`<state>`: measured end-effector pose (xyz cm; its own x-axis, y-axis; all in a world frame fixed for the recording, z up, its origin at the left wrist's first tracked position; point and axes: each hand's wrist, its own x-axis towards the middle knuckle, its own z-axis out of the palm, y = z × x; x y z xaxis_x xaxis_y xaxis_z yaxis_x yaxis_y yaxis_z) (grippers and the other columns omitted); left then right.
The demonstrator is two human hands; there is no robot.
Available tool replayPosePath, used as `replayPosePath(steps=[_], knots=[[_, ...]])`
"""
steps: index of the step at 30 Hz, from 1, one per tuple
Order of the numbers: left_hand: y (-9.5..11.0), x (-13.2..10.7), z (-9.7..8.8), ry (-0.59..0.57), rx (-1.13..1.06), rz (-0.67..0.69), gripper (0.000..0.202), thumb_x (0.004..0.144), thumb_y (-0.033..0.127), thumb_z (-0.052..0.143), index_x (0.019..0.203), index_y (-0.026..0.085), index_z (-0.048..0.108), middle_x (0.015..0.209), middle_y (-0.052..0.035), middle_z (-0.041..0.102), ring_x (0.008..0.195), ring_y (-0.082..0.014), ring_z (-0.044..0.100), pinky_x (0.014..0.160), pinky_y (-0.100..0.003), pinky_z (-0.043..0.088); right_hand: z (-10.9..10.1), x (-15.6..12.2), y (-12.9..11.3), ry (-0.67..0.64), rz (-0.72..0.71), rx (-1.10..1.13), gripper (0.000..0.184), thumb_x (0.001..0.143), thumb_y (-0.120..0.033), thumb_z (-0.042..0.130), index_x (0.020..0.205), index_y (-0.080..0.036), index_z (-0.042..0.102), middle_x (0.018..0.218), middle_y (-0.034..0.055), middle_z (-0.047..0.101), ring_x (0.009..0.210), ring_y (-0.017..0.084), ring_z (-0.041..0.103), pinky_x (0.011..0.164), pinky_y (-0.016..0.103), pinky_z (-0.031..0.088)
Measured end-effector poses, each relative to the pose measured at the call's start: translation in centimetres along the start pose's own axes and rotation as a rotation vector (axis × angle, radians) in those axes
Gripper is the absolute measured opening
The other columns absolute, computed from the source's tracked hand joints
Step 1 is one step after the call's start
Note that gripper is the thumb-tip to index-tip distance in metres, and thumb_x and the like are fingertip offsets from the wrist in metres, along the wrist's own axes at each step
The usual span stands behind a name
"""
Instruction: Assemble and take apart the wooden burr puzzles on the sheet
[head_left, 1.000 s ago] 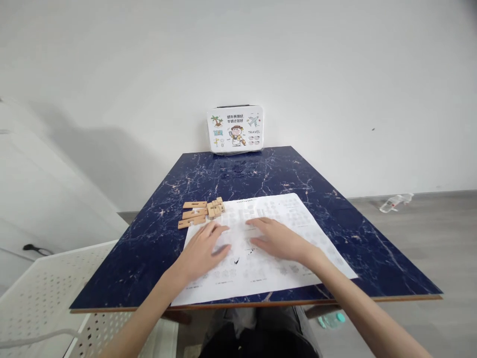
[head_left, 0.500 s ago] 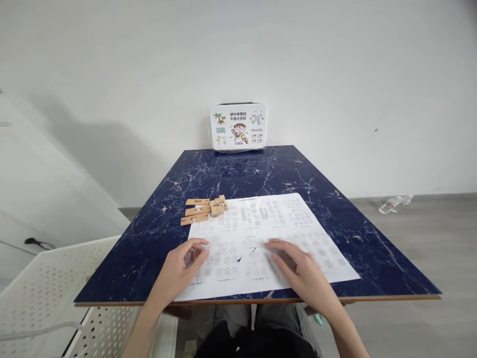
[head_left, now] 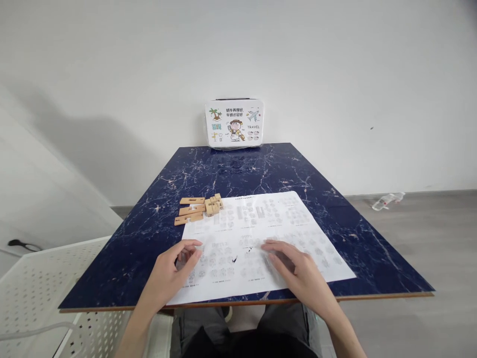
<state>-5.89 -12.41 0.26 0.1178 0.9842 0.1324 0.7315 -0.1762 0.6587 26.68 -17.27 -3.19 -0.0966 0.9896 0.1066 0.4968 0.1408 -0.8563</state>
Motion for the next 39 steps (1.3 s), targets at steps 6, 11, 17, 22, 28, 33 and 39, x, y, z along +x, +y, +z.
replayPosePath(steps=[6,11,17,22,28,33,39], knots=[[-0.23,0.14,0.10,-0.004,0.009,-0.020,0.045,0.091,0.062,0.061,0.108,0.024,0.077,0.084,-0.0033,0.070,0.076,-0.0201,0.061,0.061,-0.025,0.047,-0.13,0.06,-0.05,0.008,-0.017,-0.002,0.033,0.108,-0.049,0.047,0.126,-0.035,0.071,0.143,0.0041,0.067,0.130,0.028,0.066,0.094,0.039,0.062],[-0.23,0.23,0.14,0.008,0.023,-0.005,0.045,0.090,0.063,0.061,0.105,0.024,0.078,0.081,-0.0030,0.069,0.075,-0.0199,0.060,0.058,-0.024,0.045,-0.28,0.02,-0.08,-0.005,-0.016,0.005,0.033,0.108,-0.049,0.048,0.126,-0.035,0.070,0.143,0.0042,0.067,0.128,0.028,0.066,0.092,0.039,0.061],[-0.15,0.25,0.06,0.021,0.027,0.004,0.046,0.089,0.065,0.061,0.103,0.025,0.078,0.079,-0.0028,0.069,0.073,-0.0205,0.061,0.055,-0.024,0.045,-0.35,0.04,-0.08,0.000,-0.021,0.014,0.035,0.108,-0.048,0.046,0.126,-0.033,0.071,0.141,0.0064,0.068,0.127,0.031,0.066,0.098,0.045,0.059],[-0.18,0.32,0.06,0.011,0.044,0.011,0.044,0.090,0.065,0.061,0.104,0.026,0.078,0.078,-0.0020,0.068,0.072,-0.0197,0.061,0.060,-0.025,0.047,-0.35,0.05,-0.22,-0.008,-0.004,0.031,0.035,0.108,-0.049,0.046,0.128,-0.033,0.071,0.141,0.0060,0.068,0.125,0.031,0.066,0.097,0.045,0.060],[-0.53,0.30,0.19,0.008,0.040,-0.009,0.046,0.092,0.065,0.061,0.109,0.025,0.077,0.082,-0.0027,0.069,0.075,-0.0199,0.061,0.060,-0.024,0.046,-0.39,-0.04,-0.12,-0.008,-0.017,0.032,0.034,0.108,-0.049,0.047,0.126,-0.034,0.072,0.140,0.0060,0.069,0.124,0.029,0.068,0.088,0.039,0.062],[-0.76,0.21,0.18,0.003,0.055,0.007,0.045,0.093,0.064,0.060,0.109,0.025,0.076,0.085,-0.0027,0.070,0.077,-0.0197,0.061,0.063,-0.025,0.048,-0.38,-0.02,-0.12,0.010,-0.033,0.031,0.033,0.107,-0.047,0.048,0.124,-0.032,0.072,0.136,0.0062,0.071,0.125,0.029,0.068,0.092,0.040,0.061],[-0.72,0.29,0.33,0.053,0.149,0.061,0.042,0.097,0.060,0.056,0.112,0.025,0.072,0.100,-0.0057,0.072,0.090,-0.0244,0.065,0.076,-0.031,0.055,-0.43,-0.06,-0.21,0.011,-0.034,0.039,0.033,0.108,-0.047,0.047,0.124,-0.032,0.072,0.134,0.0058,0.072,0.120,0.029,0.069,0.099,0.045,0.059]])
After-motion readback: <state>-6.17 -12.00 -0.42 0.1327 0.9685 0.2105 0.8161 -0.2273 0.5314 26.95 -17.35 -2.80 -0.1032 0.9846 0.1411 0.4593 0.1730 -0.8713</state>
